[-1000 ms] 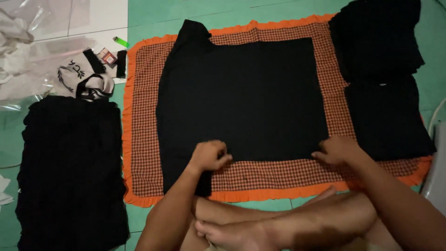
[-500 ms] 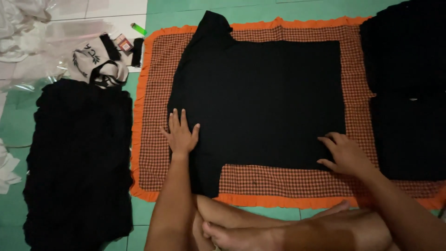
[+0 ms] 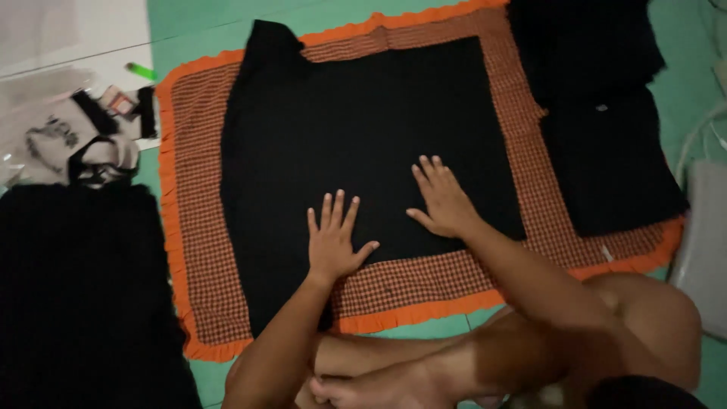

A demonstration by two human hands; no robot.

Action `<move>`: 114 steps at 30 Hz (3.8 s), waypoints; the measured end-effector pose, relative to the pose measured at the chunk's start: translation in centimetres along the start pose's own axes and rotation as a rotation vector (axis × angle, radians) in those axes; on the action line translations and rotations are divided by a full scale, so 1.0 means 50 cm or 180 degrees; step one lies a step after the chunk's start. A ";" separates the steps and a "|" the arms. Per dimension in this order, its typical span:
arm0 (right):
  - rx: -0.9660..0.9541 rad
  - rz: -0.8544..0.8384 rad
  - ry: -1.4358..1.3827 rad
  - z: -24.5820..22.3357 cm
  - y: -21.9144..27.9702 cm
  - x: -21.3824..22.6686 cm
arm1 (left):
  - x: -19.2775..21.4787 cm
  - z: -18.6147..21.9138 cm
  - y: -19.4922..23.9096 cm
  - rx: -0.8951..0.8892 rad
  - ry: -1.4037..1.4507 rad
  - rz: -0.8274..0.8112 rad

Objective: The person folds a black t-shirt on a checkered mat. They smooth the shirt, fold the sleeves inward, fold the bottom up, and then fold the shirt in half.

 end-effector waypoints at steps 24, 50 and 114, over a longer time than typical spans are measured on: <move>-0.1235 -0.1912 0.0508 0.127 0.252 -0.087 | -0.014 -0.007 0.001 -0.0044 -0.0217 0.0121; -0.0308 -0.0299 0.0149 0.266 -0.322 -0.021 | -0.007 -0.014 -0.543 0.0156 0.0030 0.0584; -0.0479 -0.0182 0.0036 0.412 -0.403 -0.010 | 0.189 -0.555 -0.443 0.0433 -0.0240 0.0421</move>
Point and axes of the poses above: each hand's wrist, its own y-axis away from the middle knuckle, its own x-axis out of the back of the hand, z = x × y, the point moved 9 cm from there along -y, towards the middle knuckle, and after that the axes turned 13 degrees about y, right-handed, at the moved point
